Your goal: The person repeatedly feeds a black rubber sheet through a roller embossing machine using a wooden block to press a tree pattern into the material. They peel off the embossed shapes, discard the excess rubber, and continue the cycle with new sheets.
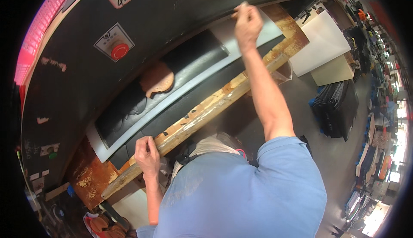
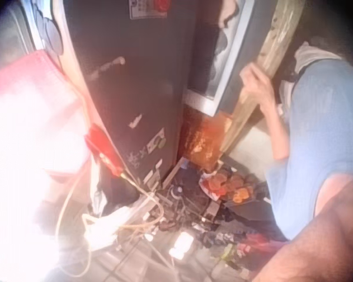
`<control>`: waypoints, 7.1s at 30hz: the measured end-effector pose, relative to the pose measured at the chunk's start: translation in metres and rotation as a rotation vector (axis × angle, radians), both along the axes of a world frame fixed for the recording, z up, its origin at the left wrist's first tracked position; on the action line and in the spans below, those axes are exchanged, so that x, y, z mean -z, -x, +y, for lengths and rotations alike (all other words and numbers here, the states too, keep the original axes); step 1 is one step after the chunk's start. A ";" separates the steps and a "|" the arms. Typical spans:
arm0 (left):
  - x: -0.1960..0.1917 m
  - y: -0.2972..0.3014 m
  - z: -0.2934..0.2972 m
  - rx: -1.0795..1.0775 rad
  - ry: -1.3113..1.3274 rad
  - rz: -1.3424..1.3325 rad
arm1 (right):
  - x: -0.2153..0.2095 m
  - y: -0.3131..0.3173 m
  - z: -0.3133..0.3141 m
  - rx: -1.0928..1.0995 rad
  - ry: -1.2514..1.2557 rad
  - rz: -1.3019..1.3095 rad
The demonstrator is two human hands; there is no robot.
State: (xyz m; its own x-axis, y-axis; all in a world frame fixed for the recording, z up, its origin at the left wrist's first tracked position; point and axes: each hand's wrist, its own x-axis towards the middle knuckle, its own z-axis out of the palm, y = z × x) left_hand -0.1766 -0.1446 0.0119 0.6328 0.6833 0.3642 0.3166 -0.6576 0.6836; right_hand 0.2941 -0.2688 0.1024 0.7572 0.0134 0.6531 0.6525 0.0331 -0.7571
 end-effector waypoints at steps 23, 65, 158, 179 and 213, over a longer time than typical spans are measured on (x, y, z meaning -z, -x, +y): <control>-0.001 -0.012 0.001 -0.143 -0.203 0.070 | 0.107 0.083 -0.097 0.142 0.709 -0.075; 0.027 -0.016 0.012 -0.092 -0.280 0.204 | 0.082 0.156 -0.028 -0.695 0.752 -0.121; 0.050 0.068 -0.255 -0.293 -0.141 0.069 | 0.085 0.218 -0.245 -0.449 0.701 -0.110; 0.039 -0.031 -0.128 -0.076 -0.194 -0.108 | 0.014 0.196 -0.159 -0.720 0.997 -0.700; 0.029 -0.037 -0.132 -0.145 -0.101 -0.112 | 0.089 0.130 -0.117 -0.682 0.800 -0.513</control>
State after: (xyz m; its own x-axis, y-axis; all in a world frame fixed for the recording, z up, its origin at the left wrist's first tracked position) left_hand -0.1395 -0.2763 -0.0171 0.4820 0.7208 0.4982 0.3391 -0.6777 0.6525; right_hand 0.1638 -0.3860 0.0135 0.0840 0.8609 0.5017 0.9189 0.1279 -0.3733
